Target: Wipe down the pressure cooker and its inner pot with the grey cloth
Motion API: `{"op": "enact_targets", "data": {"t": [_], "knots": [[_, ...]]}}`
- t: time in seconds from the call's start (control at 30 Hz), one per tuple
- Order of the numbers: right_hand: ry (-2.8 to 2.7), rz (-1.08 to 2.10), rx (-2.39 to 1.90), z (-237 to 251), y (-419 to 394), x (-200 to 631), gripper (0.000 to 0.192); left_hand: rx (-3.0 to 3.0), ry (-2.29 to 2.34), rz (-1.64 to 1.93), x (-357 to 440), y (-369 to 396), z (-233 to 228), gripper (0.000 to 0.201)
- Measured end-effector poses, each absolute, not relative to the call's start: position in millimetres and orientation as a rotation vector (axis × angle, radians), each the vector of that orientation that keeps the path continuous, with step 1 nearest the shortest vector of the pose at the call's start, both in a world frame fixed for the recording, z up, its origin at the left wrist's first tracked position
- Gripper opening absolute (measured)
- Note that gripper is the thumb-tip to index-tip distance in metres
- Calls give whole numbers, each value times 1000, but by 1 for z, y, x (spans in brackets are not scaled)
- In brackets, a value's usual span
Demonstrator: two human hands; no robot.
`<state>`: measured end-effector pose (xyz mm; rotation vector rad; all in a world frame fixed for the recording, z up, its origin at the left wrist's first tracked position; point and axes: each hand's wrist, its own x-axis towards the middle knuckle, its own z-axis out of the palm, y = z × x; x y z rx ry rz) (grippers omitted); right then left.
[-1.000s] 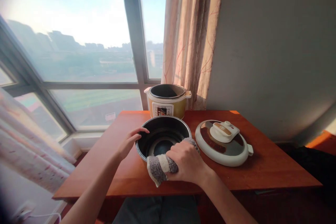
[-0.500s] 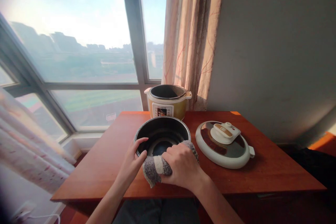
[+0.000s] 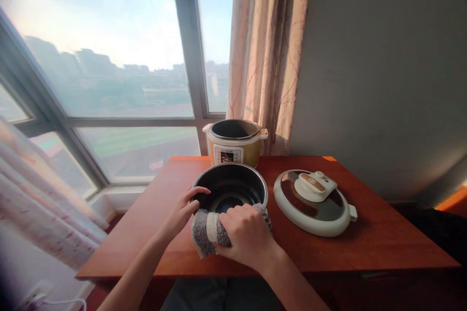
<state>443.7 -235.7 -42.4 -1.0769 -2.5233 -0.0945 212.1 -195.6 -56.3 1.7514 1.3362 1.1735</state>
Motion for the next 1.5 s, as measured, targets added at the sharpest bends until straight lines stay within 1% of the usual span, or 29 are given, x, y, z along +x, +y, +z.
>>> {"op": "enact_targets", "data": {"t": [0.33, 0.4, 0.57, 0.67, 0.77, 0.9, 0.97, 1.17, 1.3, 1.4, 1.5], "knots": [[-2601, -58, -928, -42, -222, 477, 36, 1688, 1117, 946, 191, -161, -38, 48], [-2617, -32, -889, -39, -218, 483, 38, 1662, 1098, 937, 189, -155, -36, 47], [-2584, -4, -905, -37, -214, 487, 33, 1585, 1060, 944, 187, -144, -40, 48], [-2534, -25, -926, -42, -216, 483, 32, 1477, 1001, 1037, 190, -144, -50, 51], [-2497, -46, -935, -46, -218, 480, 29, 1393, 991, 1217, 194, -153, -58, 49], [-2455, -72, -961, -46, -219, 474, 30, 1251, 1264, 1500, 198, -173, -61, 52], [-2437, -91, -1001, -45, -221, 469, 30, 1196, 1338, 1583, 202, -184, -62, 53], [-2400, -118, -1103, -45, -226, 450, 25, 1377, 1278, 1518, 226, -205, -78, 58], [-2389, -91, -1103, -45, -229, 444, 26, 1403, 1323, 1524, 230, -202, -87, 60], [-2415, -86, -1075, -44, -230, 443, 30, 1350, 1295, 1520, 226, -197, -83, 58], [-2438, -92, -1090, -43, -231, 442, 31, 1366, 1281, 1475, 222, -191, -72, 62]]}}
